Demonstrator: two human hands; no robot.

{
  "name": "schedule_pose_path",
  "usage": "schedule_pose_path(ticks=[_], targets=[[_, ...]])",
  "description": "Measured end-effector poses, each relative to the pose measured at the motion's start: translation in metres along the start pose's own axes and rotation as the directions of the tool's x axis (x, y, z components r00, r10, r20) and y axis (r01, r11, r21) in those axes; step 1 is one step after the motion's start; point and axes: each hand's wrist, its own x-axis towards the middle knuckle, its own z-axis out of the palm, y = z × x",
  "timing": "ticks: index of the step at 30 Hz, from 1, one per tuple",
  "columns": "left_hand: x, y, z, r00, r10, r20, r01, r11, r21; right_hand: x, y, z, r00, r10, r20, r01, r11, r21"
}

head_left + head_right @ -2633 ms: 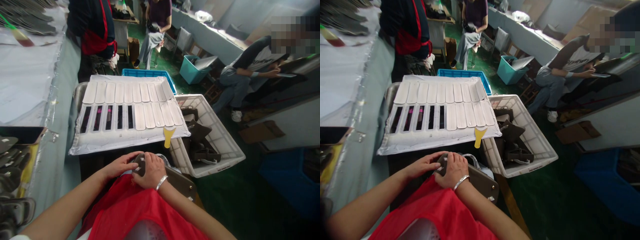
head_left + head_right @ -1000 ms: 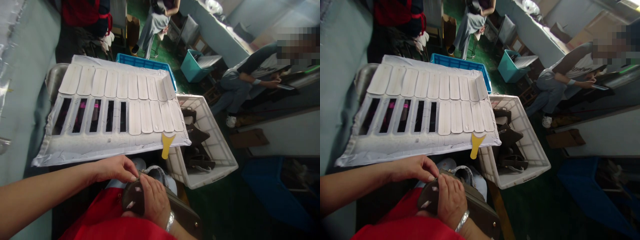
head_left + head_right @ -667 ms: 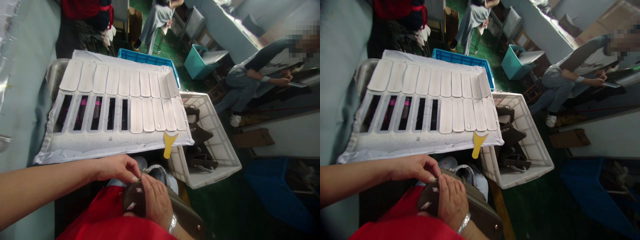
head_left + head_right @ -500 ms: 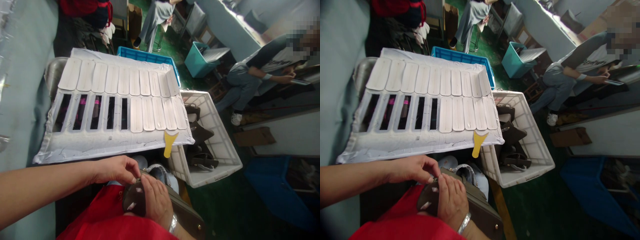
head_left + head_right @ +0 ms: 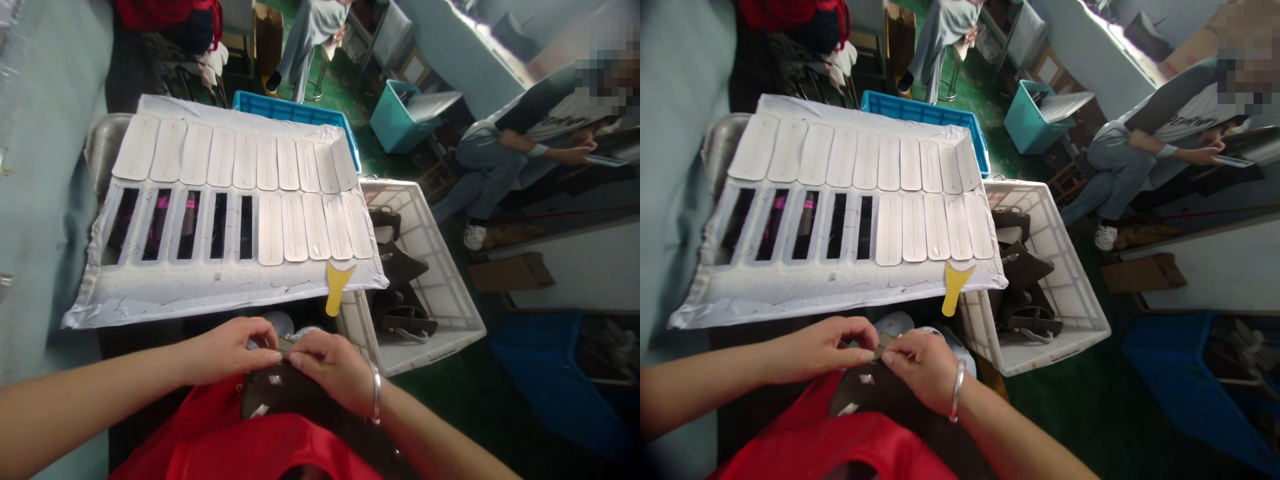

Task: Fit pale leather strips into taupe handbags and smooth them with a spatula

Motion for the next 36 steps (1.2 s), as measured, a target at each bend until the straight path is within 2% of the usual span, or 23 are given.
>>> schedule_pose_path(ticks=[2,4,6,8,10,11,17,24,26,28,33,36], targets=[[-0.013,-0.002,0.012,0.983,0.074,-0.169,-0.046,0.986,0.163,0.022,-0.001,-0.013,0.986,0.084,0.145,-0.087,0.996,0.016],[-0.025,-0.008,0.026,0.946,0.174,-0.274,-0.093,0.954,0.287,0.044,-0.001,-0.018,0.950,0.147,0.276,-0.160,0.987,0.025],[-0.033,-0.015,0.038,0.882,0.322,-0.345,-0.171,0.899,0.403,0.060,-0.002,-0.021,0.902,0.188,0.388,-0.225,0.973,0.051],[-0.037,-0.020,0.047,0.796,0.478,-0.371,-0.256,0.822,0.509,0.071,-0.005,-0.023,0.852,0.197,0.485,-0.272,0.958,0.089],[-0.039,-0.021,0.051,0.737,0.577,-0.351,-0.309,0.751,0.584,0.077,-0.010,-0.025,0.811,0.197,0.550,-0.290,0.953,0.087],[-0.039,-0.021,0.052,0.723,0.604,-0.334,-0.321,0.723,0.611,0.080,-0.012,-0.027,0.793,0.201,0.575,-0.292,0.954,0.069],[-0.042,-0.017,0.048,0.690,0.688,-0.226,-0.360,0.597,0.717,0.090,-0.026,-0.026,0.685,0.285,0.670,-0.344,0.938,-0.047],[-0.047,-0.016,0.046,0.652,0.749,-0.116,-0.409,0.477,0.778,0.094,-0.037,-0.016,0.650,0.381,0.658,-0.334,0.920,-0.203],[-0.048,-0.016,0.046,0.640,0.762,-0.102,-0.412,0.452,0.791,0.092,-0.039,-0.015,0.655,0.388,0.649,-0.321,0.920,-0.225],[-0.050,-0.017,0.045,0.634,0.768,-0.090,-0.417,0.437,0.797,0.085,-0.041,-0.015,0.689,0.375,0.620,-0.289,0.927,-0.239],[-0.052,-0.023,0.044,0.640,0.764,-0.081,-0.429,0.443,0.787,0.057,-0.036,-0.007,0.900,0.211,0.381,-0.084,0.943,-0.323],[-0.051,-0.027,0.045,0.642,0.754,-0.144,-0.372,0.469,0.801,0.041,-0.027,0.001,0.959,0.161,0.232,-0.083,0.946,-0.314]])
